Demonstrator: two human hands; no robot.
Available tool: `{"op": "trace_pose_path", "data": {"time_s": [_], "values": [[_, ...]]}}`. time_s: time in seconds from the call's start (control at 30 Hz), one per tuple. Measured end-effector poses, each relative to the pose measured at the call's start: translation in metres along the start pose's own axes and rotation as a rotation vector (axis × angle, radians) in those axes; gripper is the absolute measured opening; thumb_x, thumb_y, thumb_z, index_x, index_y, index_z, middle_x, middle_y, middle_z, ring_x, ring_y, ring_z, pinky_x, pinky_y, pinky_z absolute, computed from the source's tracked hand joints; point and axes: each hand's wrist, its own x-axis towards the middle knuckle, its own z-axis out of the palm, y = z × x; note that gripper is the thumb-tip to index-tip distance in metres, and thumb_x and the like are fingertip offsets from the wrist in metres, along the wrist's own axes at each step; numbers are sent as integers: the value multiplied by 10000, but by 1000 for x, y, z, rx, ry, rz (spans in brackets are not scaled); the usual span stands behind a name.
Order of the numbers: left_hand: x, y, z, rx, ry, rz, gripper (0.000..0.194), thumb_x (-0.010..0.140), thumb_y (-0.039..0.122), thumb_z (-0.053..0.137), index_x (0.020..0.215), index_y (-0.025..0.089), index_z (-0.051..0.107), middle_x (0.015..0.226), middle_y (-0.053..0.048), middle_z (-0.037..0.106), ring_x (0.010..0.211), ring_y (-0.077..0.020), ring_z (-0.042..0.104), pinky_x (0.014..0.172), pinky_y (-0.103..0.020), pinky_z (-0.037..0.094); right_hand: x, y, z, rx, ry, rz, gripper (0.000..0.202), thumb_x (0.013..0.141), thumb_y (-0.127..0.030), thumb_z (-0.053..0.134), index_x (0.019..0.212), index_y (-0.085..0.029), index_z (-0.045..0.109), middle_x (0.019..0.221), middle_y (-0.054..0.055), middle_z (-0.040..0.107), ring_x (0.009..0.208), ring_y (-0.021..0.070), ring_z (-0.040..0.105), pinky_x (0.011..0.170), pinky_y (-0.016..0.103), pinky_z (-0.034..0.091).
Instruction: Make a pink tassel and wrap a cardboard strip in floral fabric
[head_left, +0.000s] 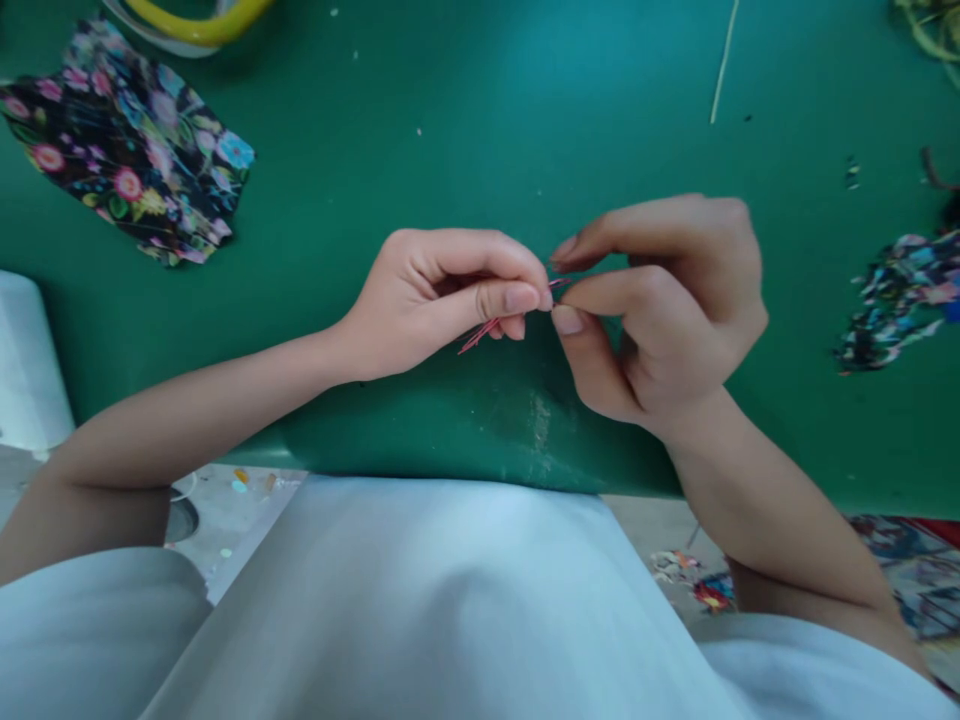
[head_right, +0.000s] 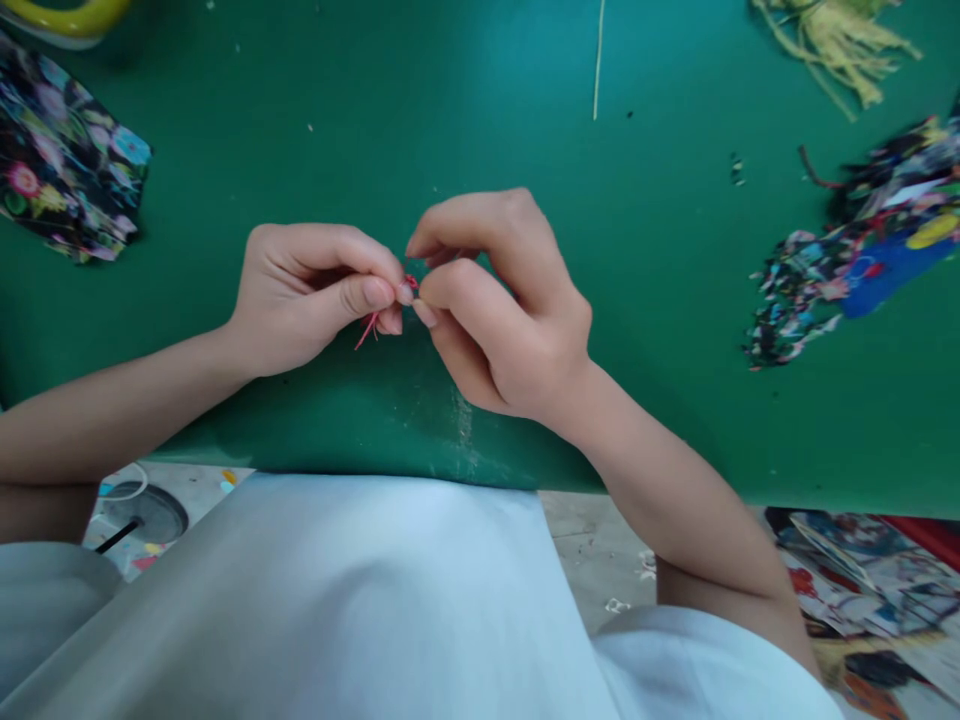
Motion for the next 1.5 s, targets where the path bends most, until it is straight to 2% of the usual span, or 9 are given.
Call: {"op": "trace_pose_path", "data": {"time_s": [0.13, 0.23, 0.5, 0.7, 0.83, 1.0, 1.13, 1.3, 1.5], "values": [[1, 2, 0, 10, -29, -42, 233, 899, 442, 659, 830, 226, 710, 680, 39, 728, 605, -100, 705, 494, -195, 559, 1, -1, 1, 63, 69, 13, 81, 855, -198, 587, 829, -250, 531, 947, 3, 693, 796, 154, 677, 720, 338, 573], [1, 2, 0, -8, -34, -56, 253, 885, 469, 666, 841, 226, 719, 680, 32, 728, 604, -108, 707, 479, -198, 554, 2, -3, -2, 129, 44, 68, 107, 847, -164, 598, 840, -262, 558, 957, -3, 707, 805, 171, 688, 707, 358, 573], [0, 1, 3, -81, 31, -44, 226, 884, 437, 680, 809, 231, 736, 686, 44, 724, 641, -92, 718, 554, -193, 595, 4, -11, -5, 332, -77, 435, 160, 922, -318, 584, 774, -264, 613, 910, 56, 699, 802, 220, 660, 700, 423, 596], [-1, -2, 2, -43, 28, -98, 293, 874, 533, 638, 929, 264, 742, 673, 48, 709, 601, -91, 699, 519, -208, 581, 2, -14, 5, 511, 27, 473, 136, 863, -146, 620, 797, -258, 659, 980, 41, 705, 860, 197, 674, 748, 386, 616], [-1, -3, 1, -40, 13, -92, 291, 882, 526, 634, 973, 273, 746, 680, 54, 704, 606, -94, 706, 510, -206, 577, -1, -11, 9, 591, 50, 502, 114, 844, -143, 661, 800, -235, 711, 1006, 52, 713, 901, 197, 689, 734, 365, 622], [0, -2, 0, -35, -4, -92, 279, 888, 509, 647, 990, 274, 756, 696, 58, 708, 600, -89, 700, 499, -197, 570, -5, -10, 12, 732, 112, 592, 128, 847, -137, 677, 841, -249, 737, 945, 12, 719, 814, 161, 705, 644, 310, 631], [1, -1, -1, -42, -28, -69, 246, 911, 474, 637, 949, 257, 747, 694, 52, 707, 606, -90, 702, 504, -195, 561, -7, -11, 16, 701, 134, 583, 170, 882, -142, 636, 866, -279, 735, 938, 4, 715, 689, 139, 682, 572, 297, 614], [-1, 0, 0, -73, -38, -114, 253, 896, 468, 662, 1032, 256, 659, 706, 55, 711, 618, -92, 709, 509, -191, 555, -5, -13, 13, 584, 96, 605, 117, 876, -179, 660, 804, -258, 708, 929, 18, 727, 777, 195, 697, 613, 351, 618], [-3, 4, 3, -203, -27, -160, 318, 842, 459, 721, 919, 228, 515, 748, 62, 680, 695, -92, 729, 569, -189, 587, 1, -5, 6, 532, 37, 419, 139, 842, -114, 694, 805, -247, 709, 879, 10, 738, 774, 178, 688, 700, 364, 579]]}}
